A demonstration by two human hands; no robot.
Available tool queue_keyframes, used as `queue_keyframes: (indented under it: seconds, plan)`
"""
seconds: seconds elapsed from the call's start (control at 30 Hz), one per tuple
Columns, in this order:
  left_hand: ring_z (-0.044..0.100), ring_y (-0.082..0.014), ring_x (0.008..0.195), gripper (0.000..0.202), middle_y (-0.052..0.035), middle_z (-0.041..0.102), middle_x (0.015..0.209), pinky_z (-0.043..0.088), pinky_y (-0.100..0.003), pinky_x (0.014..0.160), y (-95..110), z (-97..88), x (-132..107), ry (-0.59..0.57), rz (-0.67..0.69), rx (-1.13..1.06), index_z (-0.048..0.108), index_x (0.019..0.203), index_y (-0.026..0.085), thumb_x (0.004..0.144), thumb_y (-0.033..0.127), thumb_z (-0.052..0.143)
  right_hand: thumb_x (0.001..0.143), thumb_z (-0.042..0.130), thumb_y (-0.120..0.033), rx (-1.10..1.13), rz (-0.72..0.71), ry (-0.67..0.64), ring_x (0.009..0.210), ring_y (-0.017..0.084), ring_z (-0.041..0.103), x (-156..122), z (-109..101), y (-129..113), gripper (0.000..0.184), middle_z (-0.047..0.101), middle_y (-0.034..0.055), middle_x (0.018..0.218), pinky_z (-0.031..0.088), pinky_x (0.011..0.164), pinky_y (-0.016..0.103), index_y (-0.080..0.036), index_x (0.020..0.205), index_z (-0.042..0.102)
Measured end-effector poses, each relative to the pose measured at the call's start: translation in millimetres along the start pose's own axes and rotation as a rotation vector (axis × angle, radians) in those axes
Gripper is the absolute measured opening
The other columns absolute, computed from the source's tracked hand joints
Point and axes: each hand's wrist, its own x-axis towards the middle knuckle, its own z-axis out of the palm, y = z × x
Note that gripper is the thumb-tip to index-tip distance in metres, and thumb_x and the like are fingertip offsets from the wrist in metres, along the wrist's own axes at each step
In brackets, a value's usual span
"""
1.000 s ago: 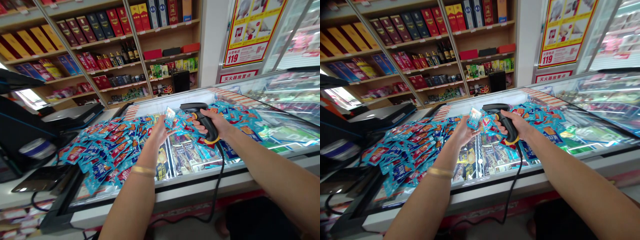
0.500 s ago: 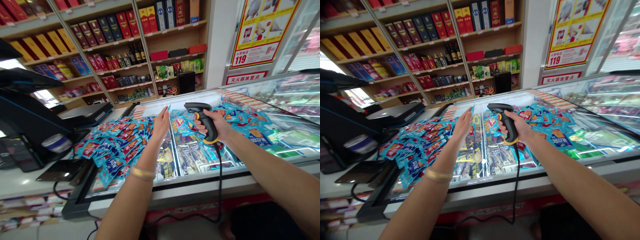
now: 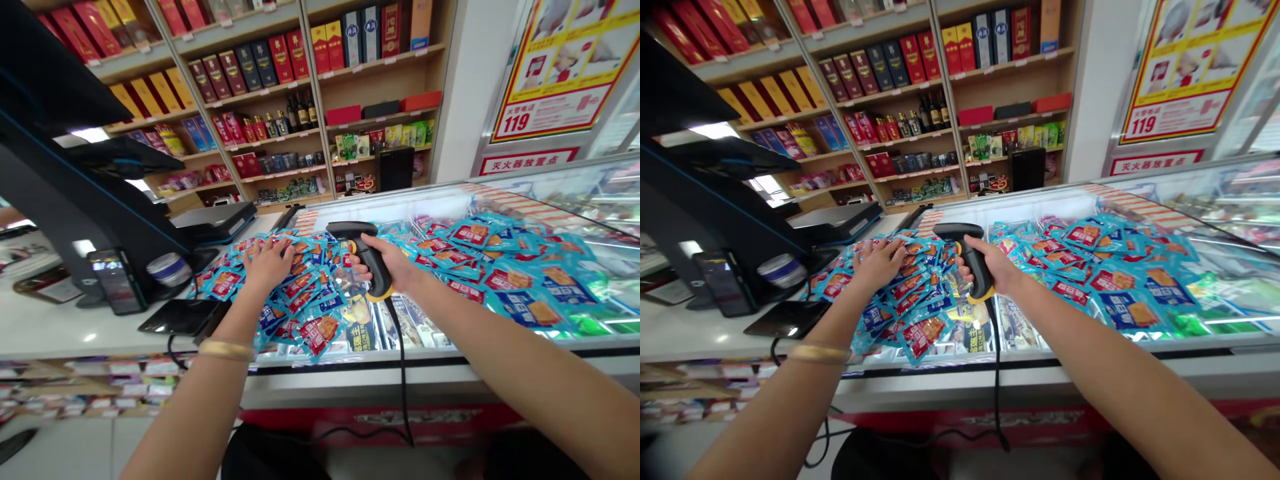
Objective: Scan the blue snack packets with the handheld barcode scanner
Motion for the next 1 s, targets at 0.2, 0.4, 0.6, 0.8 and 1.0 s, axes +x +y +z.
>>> queue_keyframes:
  seconds: [0.2,0.4,0.6,0.8,1.0]
  plan:
    - [0.016,-0.0365,0.148,0.054,-0.0101,0.036,0.155,0.012,-0.062,0.116,33.2,-6.0,-11.6,0.243,0.021,-0.053,0.048,0.141,0.025,0.093,0.045,0.039,0.096,0.041,-0.036,-0.015,-0.020,0.050,0.047,0.008,0.044,-13.3,-14.4,-12.6,0.028,0.050,0.0020,0.065,0.040,0.038,0.016,-0.014,0.084,0.054]
    - [0.031,-0.0313,0.143,0.053,-0.0106,0.046,0.148,0.025,-0.054,0.115,112.5,16.6,-27.5,0.210,0.302,-0.290,0.049,0.139,0.024,0.089,0.041,0.051,0.094,0.043,-0.036,-0.032,-0.147,0.126,0.048,0.009,0.041,-52.3,-49.0,-56.0,0.024,0.048,0.0024,0.066,0.039,0.037,0.017,-0.016,0.087,0.054]
    - [0.042,-0.0313,0.137,0.060,-0.0171,0.049,0.144,0.034,-0.049,0.112,203.0,55.2,-37.7,-0.052,0.511,-0.460,0.046,0.140,0.018,0.087,0.042,0.059,0.092,0.046,-0.037,-0.049,-0.254,0.239,0.047,0.008,0.040,-92.6,-90.6,-91.4,0.023,0.047,0.0018,0.067,0.038,0.037,0.017,-0.016,0.089,0.054]
    - [0.043,-0.0301,0.136,0.068,-0.0187,0.048,0.146,0.036,-0.040,0.110,262.1,80.4,-25.4,-0.258,0.473,-0.457,0.041,0.143,0.011,0.086,0.044,0.059,0.094,0.043,-0.038,0.025,-0.318,0.255,0.046,0.009,0.038,-103.4,-103.2,-96.5,0.022,0.047,0.0007,0.067,0.038,0.037,0.017,-0.018,0.089,0.052]
    - [0.059,-0.0281,0.117,0.054,-0.0152,0.063,0.127,0.044,-0.036,0.100,258.8,78.1,-25.0,-0.302,0.449,-0.388,0.054,0.134,0.017,0.086,0.041,0.059,0.092,0.046,-0.037,0.040,-0.318,0.236,0.048,0.009,0.040,-99.2,-100.2,-93.2,0.020,0.047,0.0009,0.068,0.038,0.037,0.017,-0.018,0.088,0.051]
